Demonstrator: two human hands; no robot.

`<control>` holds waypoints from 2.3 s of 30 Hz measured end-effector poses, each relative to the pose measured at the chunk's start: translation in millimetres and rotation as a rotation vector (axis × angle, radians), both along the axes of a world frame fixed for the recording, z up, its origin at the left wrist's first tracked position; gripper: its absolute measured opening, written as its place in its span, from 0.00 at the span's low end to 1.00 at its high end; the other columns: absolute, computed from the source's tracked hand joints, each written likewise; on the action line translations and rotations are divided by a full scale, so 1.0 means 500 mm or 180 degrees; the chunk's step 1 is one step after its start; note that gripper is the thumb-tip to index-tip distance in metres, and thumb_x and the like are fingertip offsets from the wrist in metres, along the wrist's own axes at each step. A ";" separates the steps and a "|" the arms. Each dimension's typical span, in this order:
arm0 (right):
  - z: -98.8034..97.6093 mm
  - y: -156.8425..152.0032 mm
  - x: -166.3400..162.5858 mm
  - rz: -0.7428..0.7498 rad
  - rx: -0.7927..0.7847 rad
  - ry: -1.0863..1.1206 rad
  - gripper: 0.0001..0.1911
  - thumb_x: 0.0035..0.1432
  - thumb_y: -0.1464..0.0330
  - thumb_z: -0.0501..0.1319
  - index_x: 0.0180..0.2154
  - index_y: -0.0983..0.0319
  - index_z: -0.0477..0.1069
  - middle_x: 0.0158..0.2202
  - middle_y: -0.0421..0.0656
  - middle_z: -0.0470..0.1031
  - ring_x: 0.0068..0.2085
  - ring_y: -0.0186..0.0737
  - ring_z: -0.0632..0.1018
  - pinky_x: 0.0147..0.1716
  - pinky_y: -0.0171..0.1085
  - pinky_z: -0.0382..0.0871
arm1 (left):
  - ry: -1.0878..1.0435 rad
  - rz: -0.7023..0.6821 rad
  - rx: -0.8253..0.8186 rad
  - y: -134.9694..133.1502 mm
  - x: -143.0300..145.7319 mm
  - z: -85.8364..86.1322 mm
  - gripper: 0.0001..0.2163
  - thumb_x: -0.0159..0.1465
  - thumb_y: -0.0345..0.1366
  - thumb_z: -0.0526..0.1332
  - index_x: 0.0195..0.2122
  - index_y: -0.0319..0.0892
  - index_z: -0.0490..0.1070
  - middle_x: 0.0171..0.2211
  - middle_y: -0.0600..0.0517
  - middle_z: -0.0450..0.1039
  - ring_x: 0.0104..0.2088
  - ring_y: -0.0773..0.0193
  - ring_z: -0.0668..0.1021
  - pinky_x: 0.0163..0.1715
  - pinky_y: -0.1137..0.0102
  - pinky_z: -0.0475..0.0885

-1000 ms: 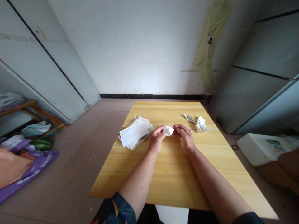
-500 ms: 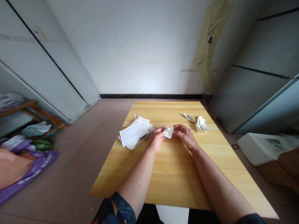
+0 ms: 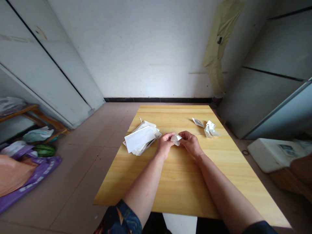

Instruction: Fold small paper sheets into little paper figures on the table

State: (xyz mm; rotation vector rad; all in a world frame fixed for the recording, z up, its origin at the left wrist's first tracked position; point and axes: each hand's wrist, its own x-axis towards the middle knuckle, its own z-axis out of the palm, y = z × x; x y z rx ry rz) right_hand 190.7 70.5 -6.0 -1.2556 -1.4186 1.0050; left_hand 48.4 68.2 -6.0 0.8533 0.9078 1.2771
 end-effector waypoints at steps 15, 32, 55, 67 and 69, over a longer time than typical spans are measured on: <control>0.045 -0.023 -0.008 0.0292 -0.0677 0.0082 0.15 0.45 0.67 0.60 0.37 0.61 0.63 0.16 0.32 0.70 0.15 0.30 0.69 0.14 0.28 0.57 | 0.0503 0.0102 0.0243 -0.004 -0.002 0.007 0.20 0.44 0.21 0.60 0.40 0.38 0.75 0.36 0.49 0.78 0.36 0.63 0.78 0.37 0.71 0.71; 0.036 -0.017 -0.013 0.0008 -0.0213 -0.0110 0.09 0.44 0.67 0.58 0.32 0.61 0.67 0.17 0.35 0.71 0.18 0.32 0.70 0.17 0.30 0.61 | 0.1109 0.0429 0.0260 0.003 -0.002 -0.008 0.22 0.46 0.27 0.64 0.45 0.42 0.72 0.32 0.52 0.76 0.29 0.66 0.77 0.26 0.75 0.71; 0.031 -0.022 -0.016 0.0407 -0.0315 -0.0237 0.15 0.55 0.58 0.57 0.26 0.62 0.68 0.19 0.40 0.72 0.19 0.32 0.71 0.19 0.31 0.64 | 0.0827 0.0519 0.0169 -0.007 0.003 0.023 0.10 0.47 0.37 0.65 0.28 0.41 0.66 0.20 0.59 0.67 0.16 0.76 0.65 0.17 0.79 0.59; 0.062 -0.026 -0.007 0.0602 -0.0729 0.1378 0.18 0.47 0.65 0.65 0.41 0.62 0.70 0.28 0.41 0.75 0.26 0.33 0.74 0.22 0.31 0.66 | 0.0071 0.0138 0.0066 -0.008 -0.010 0.036 0.15 0.45 0.36 0.67 0.30 0.42 0.61 0.17 0.61 0.65 0.14 0.76 0.64 0.13 0.79 0.49; 0.056 -0.025 -0.012 0.0586 -0.0618 0.1380 0.17 0.46 0.64 0.66 0.39 0.62 0.70 0.24 0.38 0.73 0.24 0.32 0.72 0.22 0.31 0.64 | 0.0052 0.0078 0.0068 -0.008 -0.009 0.032 0.15 0.46 0.35 0.66 0.30 0.42 0.61 0.17 0.60 0.66 0.14 0.76 0.64 0.13 0.79 0.49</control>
